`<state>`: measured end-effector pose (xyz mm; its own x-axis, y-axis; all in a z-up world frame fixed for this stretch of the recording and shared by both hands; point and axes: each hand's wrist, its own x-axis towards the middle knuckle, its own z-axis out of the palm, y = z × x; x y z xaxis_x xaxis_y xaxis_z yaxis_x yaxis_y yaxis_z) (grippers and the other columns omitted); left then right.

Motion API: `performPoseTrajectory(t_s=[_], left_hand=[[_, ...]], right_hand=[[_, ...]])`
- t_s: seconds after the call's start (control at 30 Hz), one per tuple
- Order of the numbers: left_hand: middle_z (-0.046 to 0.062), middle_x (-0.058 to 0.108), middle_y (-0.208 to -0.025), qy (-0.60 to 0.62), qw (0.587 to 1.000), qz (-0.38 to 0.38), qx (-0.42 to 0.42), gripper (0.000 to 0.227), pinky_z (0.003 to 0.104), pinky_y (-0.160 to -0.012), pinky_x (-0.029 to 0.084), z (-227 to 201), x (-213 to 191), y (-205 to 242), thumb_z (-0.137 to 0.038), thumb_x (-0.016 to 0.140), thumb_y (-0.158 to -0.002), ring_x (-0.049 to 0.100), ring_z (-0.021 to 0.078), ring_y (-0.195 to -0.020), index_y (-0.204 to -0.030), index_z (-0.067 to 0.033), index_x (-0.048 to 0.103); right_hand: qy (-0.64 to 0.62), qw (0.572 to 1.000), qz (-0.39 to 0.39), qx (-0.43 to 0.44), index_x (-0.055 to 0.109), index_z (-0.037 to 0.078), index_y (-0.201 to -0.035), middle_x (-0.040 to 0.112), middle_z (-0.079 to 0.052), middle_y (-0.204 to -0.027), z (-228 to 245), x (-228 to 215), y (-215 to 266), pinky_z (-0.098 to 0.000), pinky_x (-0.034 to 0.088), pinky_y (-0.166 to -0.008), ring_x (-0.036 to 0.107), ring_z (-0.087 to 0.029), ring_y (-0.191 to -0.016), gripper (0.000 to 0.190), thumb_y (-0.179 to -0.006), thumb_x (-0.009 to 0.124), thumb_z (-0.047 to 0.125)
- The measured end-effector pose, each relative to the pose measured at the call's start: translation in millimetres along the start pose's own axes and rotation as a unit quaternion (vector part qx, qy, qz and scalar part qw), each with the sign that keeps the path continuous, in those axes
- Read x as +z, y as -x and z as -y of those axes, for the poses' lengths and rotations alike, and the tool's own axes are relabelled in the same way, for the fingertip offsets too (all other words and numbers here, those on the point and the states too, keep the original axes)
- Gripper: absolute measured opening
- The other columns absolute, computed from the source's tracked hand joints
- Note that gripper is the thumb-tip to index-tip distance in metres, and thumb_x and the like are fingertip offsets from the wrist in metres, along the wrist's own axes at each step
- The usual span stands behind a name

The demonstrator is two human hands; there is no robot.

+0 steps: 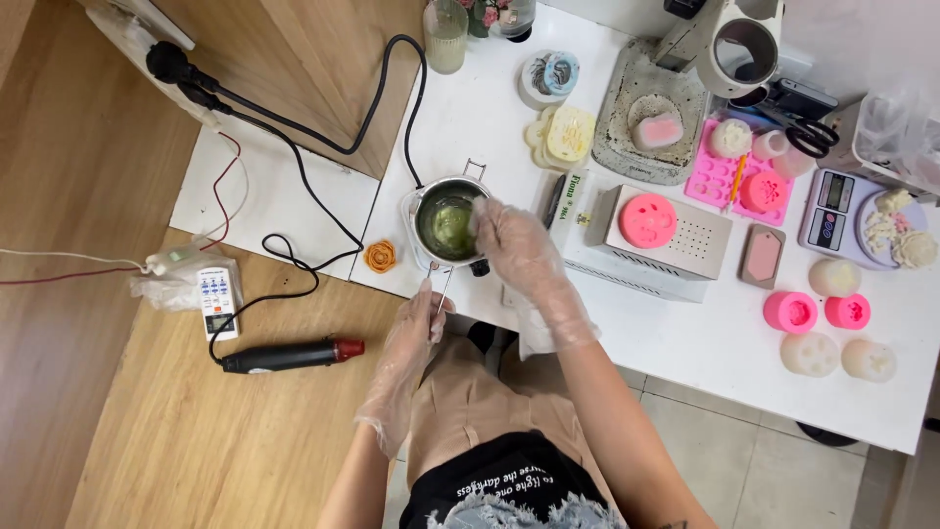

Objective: Stirring melted wax in a pot and using a heat gun on soap molds.

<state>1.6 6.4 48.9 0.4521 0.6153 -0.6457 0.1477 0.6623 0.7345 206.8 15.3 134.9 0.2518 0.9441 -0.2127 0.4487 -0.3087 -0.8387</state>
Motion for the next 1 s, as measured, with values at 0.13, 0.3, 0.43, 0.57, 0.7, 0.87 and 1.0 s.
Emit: performPoseTrajectory(t_s=[0.13,0.3,0.43,0.57,0.7,0.87,1.0], left_hand=[[-0.005,0.039,-0.061,0.034,0.999,-0.017,0.019,0.057,0.024,-0.051,0.027,17,0,-9,-0.053,0.043,-0.106,0.033,0.0077,-0.056,-0.089,-0.0029,0.064],[-0.005,0.036,-0.061,-0.012,0.997,-0.073,-0.005,0.059,0.025,-0.054,0.03,-16,18,18,-0.056,0.044,-0.104,0.034,0.0086,-0.059,-0.086,-0.0032,0.063],[-0.005,0.037,-0.06,-0.051,0.994,-0.093,0.008,0.058,0.026,-0.054,0.029,-13,18,17,-0.056,0.042,-0.103,0.034,0.0093,-0.059,-0.086,-0.0047,0.064],[-0.005,0.039,-0.062,-0.056,0.991,-0.119,0.015,0.058,0.027,-0.054,0.028,-11,23,17,-0.055,0.042,-0.104,0.033,0.0091,-0.059,-0.089,-0.0042,0.065],[-0.002,0.048,-0.064,-0.047,0.992,-0.116,0.033,0.057,0.027,-0.056,0.036,12,13,0,-0.054,0.044,-0.103,0.044,0.0102,-0.059,-0.095,-0.0032,0.067],[0.0,0.058,-0.07,-0.04,0.994,-0.099,0.005,0.056,0.027,-0.063,0.046,10,6,-7,-0.054,0.044,-0.102,0.056,0.011,-0.066,-0.109,-0.0041,0.068],[0.0,0.066,-0.076,0.001,0.996,-0.056,-0.067,0.052,0.027,-0.069,0.051,-27,16,11,-0.05,0.042,-0.099,0.064,0.0111,-0.071,-0.119,-0.0083,0.067]], right_hand=[[0.087,0.978,-0.122,-0.143,0.063,0.001,-0.098,0.068,-0.012,-0.078,-25,-1,-14,-0.0418,0.052,-0.068,0.066,-0.024,-0.072,0.021,-0.108,0.048,0.011],[-0.013,0.996,0.052,-0.077,0.067,0.004,-0.088,0.069,-0.01,-0.072,-41,-6,-28,-0.0372,0.058,-0.065,0.067,-0.02,-0.067,0.04,-0.112,0.043,0.025],[0.069,0.993,-0.046,-0.079,0.066,0.001,-0.089,0.067,-0.014,-0.07,-35,-16,-28,-0.0398,0.054,-0.068,0.065,-0.022,-0.064,0.038,-0.112,0.045,0.025],[-0.025,0.995,0.052,-0.083,0.068,0.004,-0.095,0.071,-0.008,-0.073,-38,-19,-24,-0.0344,0.057,-0.064,0.067,-0.017,-0.065,0.031,-0.106,0.046,0.023],[-0.02,0.997,-0.02,-0.076,0.072,0.005,-0.101,0.073,-0.01,-0.077,-50,-22,-13,-0.0339,0.056,-0.066,0.067,-0.017,-0.067,0.024,-0.104,0.058,0.023],[-0.031,0.994,-0.043,-0.094,0.074,0.008,-0.103,0.071,-0.011,-0.091,-58,-14,-7,-0.0349,0.057,-0.07,0.068,-0.019,-0.075,0.017,-0.098,0.064,0.02],[0.03,0.978,-0.09,-0.188,0.073,0.012,-0.115,0.066,-0.013,-0.094,-57,-12,0,-0.0424,0.05,-0.083,0.062,-0.03,-0.09,0.017,-0.102,0.062,0.01]])
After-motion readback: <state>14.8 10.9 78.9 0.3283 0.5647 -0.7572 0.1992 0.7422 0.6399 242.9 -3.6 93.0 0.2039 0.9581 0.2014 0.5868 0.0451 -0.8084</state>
